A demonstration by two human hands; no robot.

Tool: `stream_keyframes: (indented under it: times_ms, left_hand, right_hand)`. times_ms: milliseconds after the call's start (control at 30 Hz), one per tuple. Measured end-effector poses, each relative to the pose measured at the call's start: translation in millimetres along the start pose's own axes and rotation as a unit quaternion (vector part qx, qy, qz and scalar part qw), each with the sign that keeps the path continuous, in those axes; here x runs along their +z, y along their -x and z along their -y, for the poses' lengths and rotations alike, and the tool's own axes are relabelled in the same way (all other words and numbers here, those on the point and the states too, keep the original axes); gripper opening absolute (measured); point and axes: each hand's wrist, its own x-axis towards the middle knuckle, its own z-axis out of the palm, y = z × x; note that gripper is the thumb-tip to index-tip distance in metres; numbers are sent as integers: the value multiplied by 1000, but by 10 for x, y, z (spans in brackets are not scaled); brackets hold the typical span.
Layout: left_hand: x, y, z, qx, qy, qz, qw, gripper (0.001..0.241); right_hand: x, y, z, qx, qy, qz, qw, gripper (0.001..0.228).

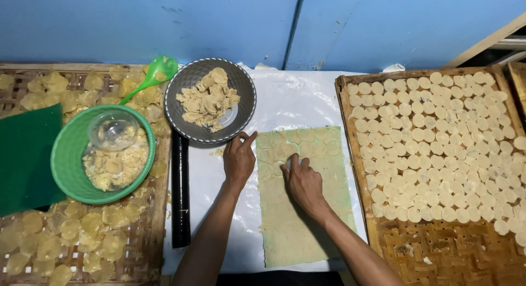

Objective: Flattening dough and cutting it into small circular shapes using a mold.

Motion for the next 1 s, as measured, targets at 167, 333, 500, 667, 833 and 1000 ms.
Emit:
stream_keyframes:
  times_ms: [167,333,500,667,833,1000]
  left_hand:
    - [-25,4,-8,0,1,9,1000,42]
    - [-61,-20,-50,-3,5,16,1000,41]
    - [-99,-4,-77,-10,-6,22,1000,42]
    - [-77,-26,-66,-15,-6,20,1000,42]
    - [-38,17,-42,-13,-10,22,1000,43]
    - [4,55,-3,-10,-19,22,1000,42]
  right_hand:
    - [16,-33,-115,-59,38,-13,997,48]
    - [-27,-74,-97,-61,8,6,998,49]
    - [-31,-55,-257,-82,-44,68,993,46]
    - [-238,202,-367,32,-170,56,983,49]
    - [-281,300,-361,60,-172,49,982,49]
    - [-180,85,-391,47,-132,60,988,48]
